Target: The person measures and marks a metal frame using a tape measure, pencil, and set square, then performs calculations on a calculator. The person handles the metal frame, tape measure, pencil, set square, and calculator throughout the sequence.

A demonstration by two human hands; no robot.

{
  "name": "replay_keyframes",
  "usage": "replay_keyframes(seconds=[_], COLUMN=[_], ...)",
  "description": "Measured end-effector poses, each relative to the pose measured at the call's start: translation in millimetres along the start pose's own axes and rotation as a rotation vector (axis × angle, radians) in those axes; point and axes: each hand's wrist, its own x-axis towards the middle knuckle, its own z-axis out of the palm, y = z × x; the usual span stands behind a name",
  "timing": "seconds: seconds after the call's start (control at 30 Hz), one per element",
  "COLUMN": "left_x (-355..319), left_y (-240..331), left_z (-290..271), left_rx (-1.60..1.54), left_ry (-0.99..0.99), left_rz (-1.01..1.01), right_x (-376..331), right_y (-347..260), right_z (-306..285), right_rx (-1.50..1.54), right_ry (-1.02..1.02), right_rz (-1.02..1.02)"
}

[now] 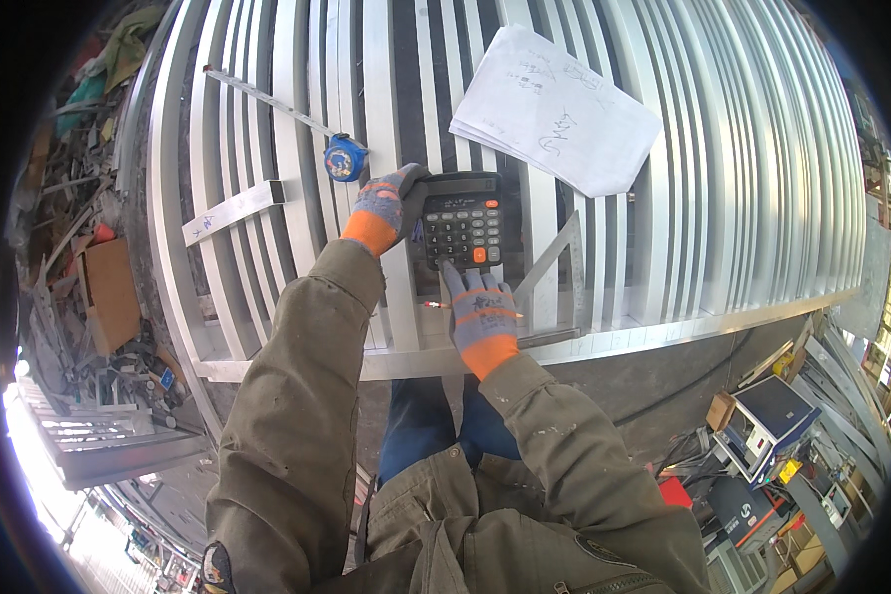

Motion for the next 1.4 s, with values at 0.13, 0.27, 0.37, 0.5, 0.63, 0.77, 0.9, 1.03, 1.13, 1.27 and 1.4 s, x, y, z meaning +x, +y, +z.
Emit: replay_keyframes(seconds=[0.13,0.27,0.37,0.5,0.63,0.77,0.9,1.03,1.13,1.27,1.4], left_x=[0,4,4,0,-2,-6,-7,-1,3,3,2], left_y=[0,-17,-27,-17,6,14,7,-9,-23,-33,-25], left_z=[0,16,25,17,-5,-15,-8,8,22,34,27], left_rx=[-0.032,0.049,0.124,0.028,-0.059,-0.011,-0.053,0.008,0.071,0.116,0.009], left_ry=[-0.016,0.004,0.039,0.079,-0.052,-0.026,0.0,0.039,0.065,0.115,0.114], left_rz=[0.0,0.033,0.051,0.077,-0.014,0.004,0.037,0.068,0.093,0.103,0.076], right_x=[4,7,10,19,26,13,3,9,14,10,9], right_y=[-2,-5,-7,-11,-15,-5,15,25,25,17,0], right_z=[3,3,-1,-9,-14,-18,-20,-15,-14,-12,-6], right_rx=[-0.014,-0.02,-0.035,-0.038,-0.054,0.051,0.115,0.027,0.013,-0.008,0.011], right_ry=[-0.061,-0.03,-0.099,-0.131,-0.188,-0.018,0.085,0.051,0.021,0.003,-0.073], right_rz=[0.025,0.005,0.04,0.06,0.098,0.086,0.152,0.182,0.207,0.122,0.035])
